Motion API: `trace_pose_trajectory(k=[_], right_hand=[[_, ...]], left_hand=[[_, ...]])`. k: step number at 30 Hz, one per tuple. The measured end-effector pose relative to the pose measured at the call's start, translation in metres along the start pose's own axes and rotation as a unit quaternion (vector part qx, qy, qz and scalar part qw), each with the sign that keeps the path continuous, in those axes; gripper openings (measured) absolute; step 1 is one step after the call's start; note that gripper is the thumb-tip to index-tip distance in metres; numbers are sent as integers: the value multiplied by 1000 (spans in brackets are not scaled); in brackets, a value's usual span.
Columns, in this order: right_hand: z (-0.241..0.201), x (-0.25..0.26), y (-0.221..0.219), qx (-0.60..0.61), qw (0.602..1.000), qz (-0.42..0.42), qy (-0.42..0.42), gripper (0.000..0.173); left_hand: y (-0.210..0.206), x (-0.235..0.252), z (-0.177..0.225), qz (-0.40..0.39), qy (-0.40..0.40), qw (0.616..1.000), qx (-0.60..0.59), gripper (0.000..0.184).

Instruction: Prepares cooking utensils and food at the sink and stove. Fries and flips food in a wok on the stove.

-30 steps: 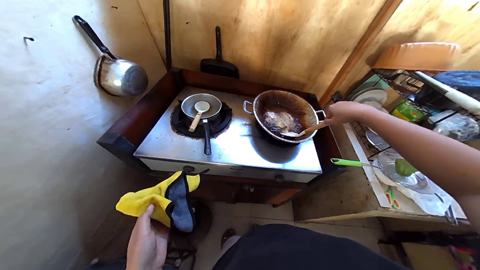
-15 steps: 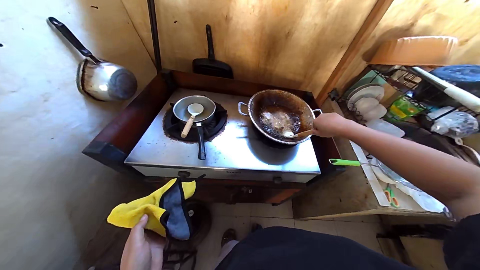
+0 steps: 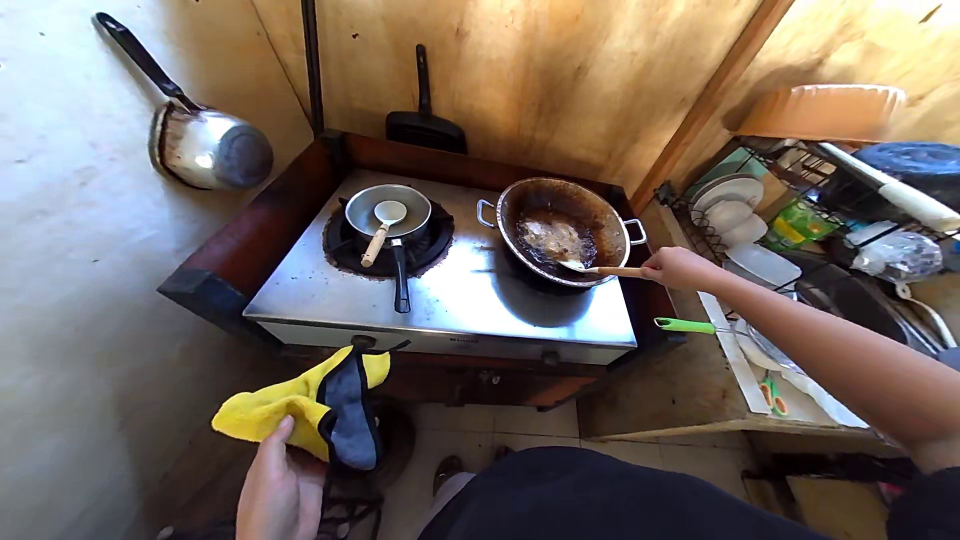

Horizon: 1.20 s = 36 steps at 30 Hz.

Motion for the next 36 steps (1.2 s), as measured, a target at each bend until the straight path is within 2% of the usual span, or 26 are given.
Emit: trace_pose_trajectory(k=[12, 20, 23, 28, 31, 36], right_hand=[[33, -4, -9, 106, 994, 1, -37, 38], [8, 5, 30, -56, 998, 1, 18, 34], [-1, 6, 58, -142, 989, -27, -10, 35], [-30, 10, 94, -257, 966, -17, -34, 39], [-39, 27, 94, -290, 956, -31, -31, 41], [-16, 65, 71, -277, 960, -38, 14, 35]], left_hand=[[-7, -2, 5, -1, -1, 1000, -1, 30], [-9, -5, 7, -5, -9, 1000, 5, 31], [-9, -8, 7, -3, -12, 1000, 13, 31], [-9, -11, 5, -9, -12, 1000, 9, 31], [-9, -14, 2, -8, -11, 1000, 12, 29], [-3, -18, 0, 9, -5, 1000, 18, 29]])
Point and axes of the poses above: each hand's wrist, its own x-axis towards the middle knuckle, its own y-axis out of the back of the hand, z = x × y, the point moved 6 cm from there along x, towards the middle knuckle, and after that the axes turned 8 degrees about z, right-handed, at the moved point
